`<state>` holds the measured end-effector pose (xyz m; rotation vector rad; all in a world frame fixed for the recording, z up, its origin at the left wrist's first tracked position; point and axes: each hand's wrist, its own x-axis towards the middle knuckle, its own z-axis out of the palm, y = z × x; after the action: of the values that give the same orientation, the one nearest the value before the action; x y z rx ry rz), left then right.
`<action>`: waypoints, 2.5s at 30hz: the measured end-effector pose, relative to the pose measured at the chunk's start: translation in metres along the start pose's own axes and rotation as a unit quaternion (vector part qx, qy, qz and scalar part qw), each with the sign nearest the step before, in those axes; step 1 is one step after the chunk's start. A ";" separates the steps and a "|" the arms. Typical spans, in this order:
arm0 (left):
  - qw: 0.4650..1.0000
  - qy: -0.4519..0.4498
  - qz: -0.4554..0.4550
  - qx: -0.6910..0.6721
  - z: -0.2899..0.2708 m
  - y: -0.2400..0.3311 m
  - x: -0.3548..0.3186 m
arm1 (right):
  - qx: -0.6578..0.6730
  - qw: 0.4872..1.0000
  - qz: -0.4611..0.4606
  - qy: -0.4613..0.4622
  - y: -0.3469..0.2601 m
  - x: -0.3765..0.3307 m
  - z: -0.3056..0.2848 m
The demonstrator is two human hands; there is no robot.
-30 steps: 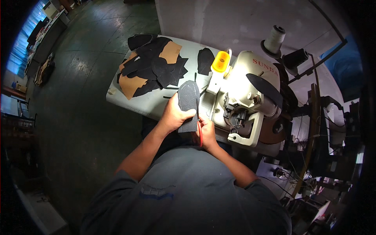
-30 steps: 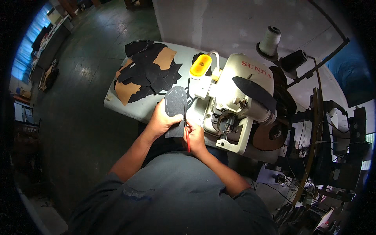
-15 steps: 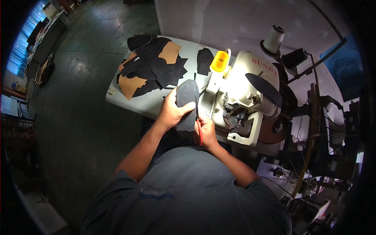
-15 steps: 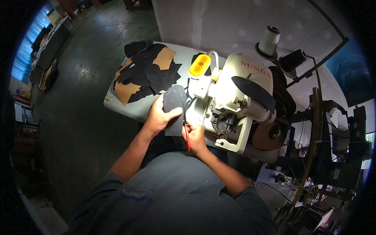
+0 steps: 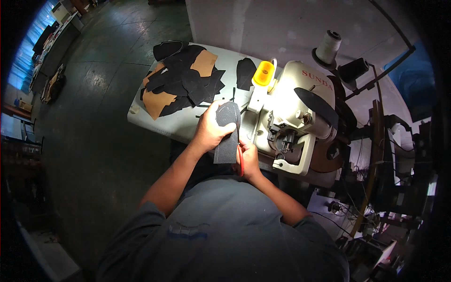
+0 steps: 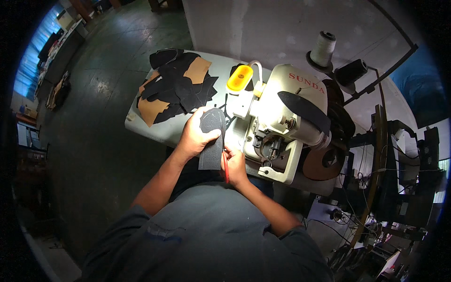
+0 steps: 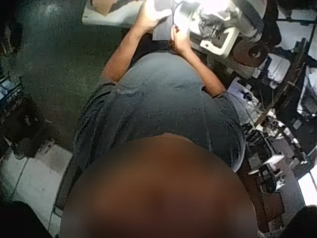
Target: Cut the edges of the shoe upper material using scissors.
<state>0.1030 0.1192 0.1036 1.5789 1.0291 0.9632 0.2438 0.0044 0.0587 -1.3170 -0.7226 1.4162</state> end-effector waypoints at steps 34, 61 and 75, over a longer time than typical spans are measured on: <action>0.998 -0.059 -0.018 -0.002 -0.005 0.012 -0.010 | 0.036 0.997 -0.069 -0.014 0.030 0.011 -0.009; 0.996 -0.077 -0.049 -0.013 -0.002 0.014 -0.024 | 0.076 0.995 -0.052 -0.039 0.044 0.023 -0.018; 0.997 -0.020 -0.073 -0.021 0.006 -0.005 -0.008 | 0.031 0.993 -0.108 -0.025 0.041 0.026 -0.016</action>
<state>0.1053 0.1110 0.0968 1.4629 1.0737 0.8448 0.2508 0.0138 0.0087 -1.1231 -0.8221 1.2901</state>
